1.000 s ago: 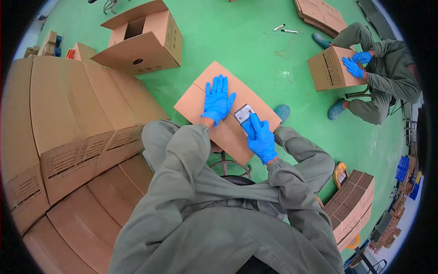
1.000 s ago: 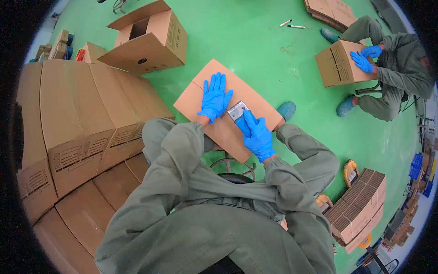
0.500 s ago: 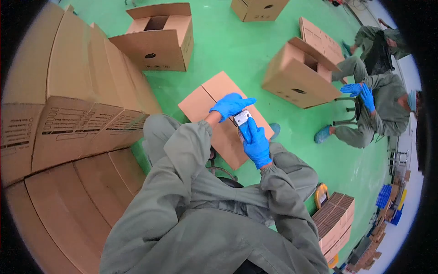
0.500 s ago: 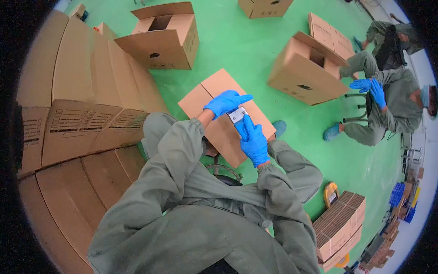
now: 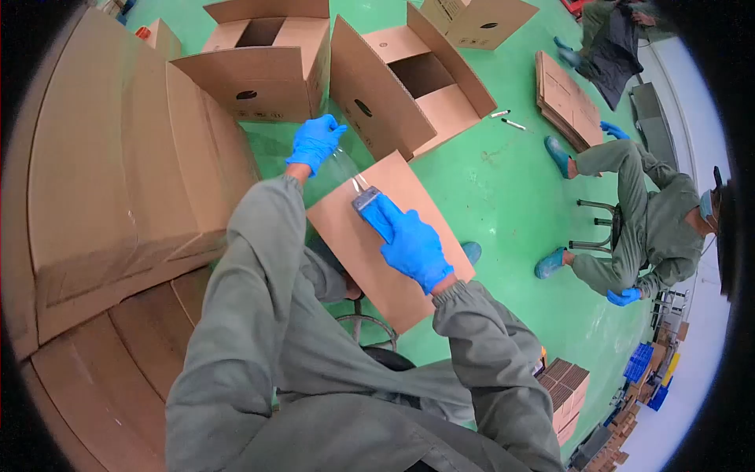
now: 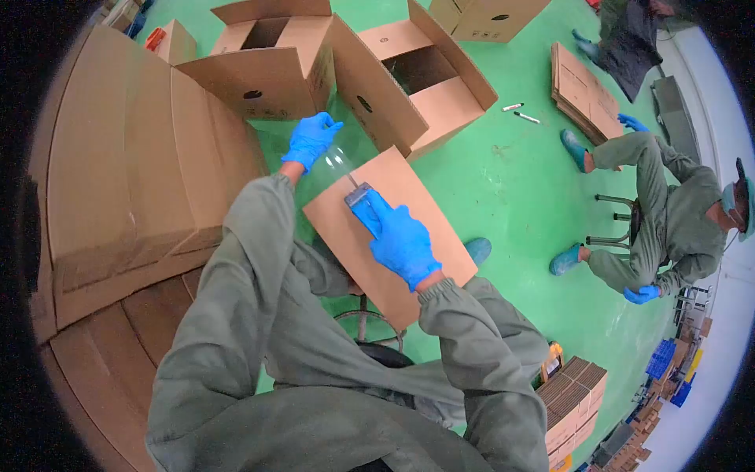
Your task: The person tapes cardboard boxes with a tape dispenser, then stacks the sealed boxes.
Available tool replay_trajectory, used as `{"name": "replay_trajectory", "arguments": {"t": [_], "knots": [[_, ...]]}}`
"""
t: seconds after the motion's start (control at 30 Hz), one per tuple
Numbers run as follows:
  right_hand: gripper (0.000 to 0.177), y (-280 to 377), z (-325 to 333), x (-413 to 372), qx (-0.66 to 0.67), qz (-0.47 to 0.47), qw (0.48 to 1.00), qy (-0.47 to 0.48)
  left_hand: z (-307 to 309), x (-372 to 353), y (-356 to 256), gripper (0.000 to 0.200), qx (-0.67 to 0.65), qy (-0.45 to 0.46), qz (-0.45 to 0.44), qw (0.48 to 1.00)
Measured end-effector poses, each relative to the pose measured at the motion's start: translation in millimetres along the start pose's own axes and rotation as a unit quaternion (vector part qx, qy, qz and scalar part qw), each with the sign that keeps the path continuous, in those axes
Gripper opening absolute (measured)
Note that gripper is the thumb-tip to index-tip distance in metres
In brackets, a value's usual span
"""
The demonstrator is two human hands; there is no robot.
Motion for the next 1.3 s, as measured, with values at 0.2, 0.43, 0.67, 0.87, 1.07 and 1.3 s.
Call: {"name": "replay_trajectory", "arguments": {"t": [0.2, 0.43, 0.67, 0.87, 1.07, 1.3], "knots": [[0.058, 2.4, -29.6, 47.8, -0.028, 0.007, 0.996, 0.081, -120.7, -60.1, 63.3, 0.052, 0.115, 0.288, -0.022, 0.950], [0.061, 6.0, -25.6, 43.7, -0.045, -0.001, 0.992, 0.122, -118.6, -68.6, 75.5, 0.078, 0.208, 0.350, 0.100, 0.908], [0.049, 5.0, -32.1, 47.1, -0.031, 0.030, 0.990, 0.132, -37.3, -75.8, -38.5, 0.078, -0.141, 0.187, 0.026, 0.972], [0.043, -32.9, -13.8, -21.7, -0.014, 0.039, 0.994, 0.097, -48.1, -127.4, -44.0, 0.075, 0.140, 0.186, 0.089, 0.968], [0.063, -139.4, 25.8, -184.7, -0.098, -0.070, 0.970, 0.212, -43.7, -124.0, -53.0, 0.078, 0.218, 0.129, 0.101, 0.962], [0.080, -215.6, -49.5, -227.2, 0.010, -0.107, 0.991, 0.085, -48.2, -72.9, -36.1, 0.083, 0.242, 0.109, 0.086, 0.960]]}}
Point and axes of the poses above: each hand's wrist, its own x-axis towards the middle knuckle, its own z-axis out of the back of the hand, y = z × x, the point moved 5 cm from there along x, towards the middle knuckle, and after that the axes turned 15 degrees about -y, right-handed, at the moved point
